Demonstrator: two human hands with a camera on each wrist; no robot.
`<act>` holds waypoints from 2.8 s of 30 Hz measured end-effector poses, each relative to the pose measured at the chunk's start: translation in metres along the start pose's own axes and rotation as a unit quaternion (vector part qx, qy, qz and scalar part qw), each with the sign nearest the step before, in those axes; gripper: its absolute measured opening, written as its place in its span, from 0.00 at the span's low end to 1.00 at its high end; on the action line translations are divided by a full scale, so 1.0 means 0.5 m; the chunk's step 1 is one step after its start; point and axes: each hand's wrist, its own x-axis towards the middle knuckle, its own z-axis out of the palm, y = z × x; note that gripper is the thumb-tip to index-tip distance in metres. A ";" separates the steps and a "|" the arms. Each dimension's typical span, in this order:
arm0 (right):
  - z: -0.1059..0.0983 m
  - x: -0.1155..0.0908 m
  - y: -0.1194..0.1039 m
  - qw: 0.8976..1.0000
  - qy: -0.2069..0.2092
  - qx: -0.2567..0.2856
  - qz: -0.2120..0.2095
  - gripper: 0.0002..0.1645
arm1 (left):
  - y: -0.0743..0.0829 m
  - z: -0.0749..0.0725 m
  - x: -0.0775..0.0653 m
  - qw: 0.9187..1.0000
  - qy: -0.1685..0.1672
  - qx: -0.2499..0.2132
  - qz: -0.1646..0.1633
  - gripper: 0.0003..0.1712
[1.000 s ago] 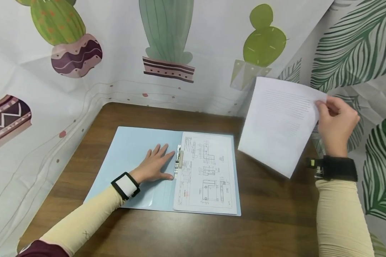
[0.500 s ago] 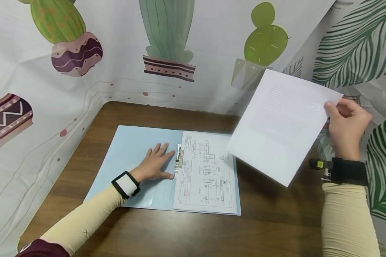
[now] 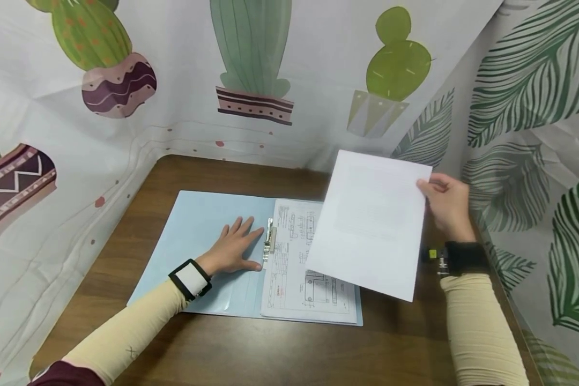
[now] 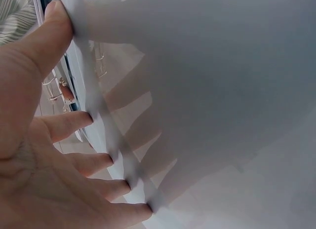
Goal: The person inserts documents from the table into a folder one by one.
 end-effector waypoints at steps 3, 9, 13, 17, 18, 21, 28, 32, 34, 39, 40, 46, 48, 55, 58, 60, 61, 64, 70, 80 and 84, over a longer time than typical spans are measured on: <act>0.036 -0.006 0.017 1.000 -0.026 0.014 0.009 0.13 | 0.002 0.000 0.000 1.000 -0.001 0.003 0.002 0.60; 0.109 -0.014 0.046 0.997 -0.077 -0.002 0.029 0.23 | 0.002 0.000 0.001 1.000 0.007 0.009 0.004 0.61; 0.151 -0.027 0.069 0.994 -0.105 -0.003 0.036 0.22 | 0.004 -0.001 0.001 1.000 0.007 0.006 0.003 0.60; 0.184 -0.038 0.087 0.992 -0.122 -0.007 0.035 0.20 | 0.004 -0.001 0.000 1.000 0.008 0.000 0.005 0.60; 0.191 -0.040 0.091 0.992 -0.125 -0.008 0.033 0.20 | 0.004 -0.001 0.000 1.000 0.009 -0.001 0.006 0.60; 0.210 -0.046 0.100 0.990 -0.136 -0.011 0.026 0.20 | 0.003 -0.001 0.001 1.000 0.005 0.002 0.004 0.60; 0.241 -0.054 0.110 0.988 -0.154 -0.006 0.025 0.19 | 0.008 -0.008 -0.001 1.000 -0.002 -0.002 0.002 0.59; 0.253 -0.058 0.108 0.986 -0.165 -0.005 0.023 0.20 | 0.008 -0.007 0.000 1.000 -0.003 0.004 0.001 0.60; 0.260 -0.061 0.108 0.986 -0.167 -0.005 0.022 0.19 | 0.008 -0.006 0.000 1.000 0.001 0.005 0.002 0.59; 0.276 -0.067 0.109 0.986 -0.166 -0.007 0.021 0.19 | 0.008 -0.006 -0.001 1.000 0.008 0.004 0.003 0.59; 0.279 -0.068 0.110 0.986 -0.164 -0.008 0.020 0.19 | 0.008 -0.007 -0.001 1.000 0.008 0.002 0.004 0.59; 0.290 -0.071 0.110 0.987 -0.161 -0.009 0.007 0.19 | 0.009 -0.008 -0.003 1.000 0.003 0.002 0.008 0.59; 0.292 -0.072 0.108 0.987 -0.160 -0.014 0.004 0.19 | 0.010 -0.009 -0.003 1.000 0.001 0.003 0.008 0.59; 0.297 -0.076 0.112 0.987 -0.157 -0.033 -0.004 0.18 | 0.008 -0.007 -0.002 1.000 -0.001 0.001 0.007 0.59; 0.301 -0.078 0.113 0.987 -0.152 -0.043 -0.008 0.17 | 0.007 -0.007 -0.003 1.000 0.001 0.002 0.008 0.59; 0.302 -0.079 0.114 0.987 -0.151 -0.059 -0.015 0.17 | 0.007 -0.007 -0.003 1.000 0.004 0.004 0.011 0.59; 0.302 -0.079 0.114 0.986 -0.150 -0.067 -0.019 0.18 | 0.007 -0.008 -0.003 1.000 0.005 0.005 0.012 0.59; 0.298 -0.079 0.113 0.982 -0.153 -0.101 -0.033 0.20 | 0.008 -0.009 -0.005 1.000 0.009 0.008 0.017 0.59; 0.287 -0.082 0.098 0.966 -0.186 -0.177 -0.036 0.27 | 0.009 -0.010 -0.007 1.000 0.008 0.004 0.018 0.59; 0.291 -0.091 0.082 0.958 -0.190 -0.213 -0.006 0.31 | 0.011 -0.015 -0.007 1.000 0.010 0.001 0.018 0.59; 0.288 -0.097 0.073 0.957 -0.182 -0.228 0.001 0.33 | 0.014 -0.016 -0.006 1.000 0.009 0.000 0.021 0.59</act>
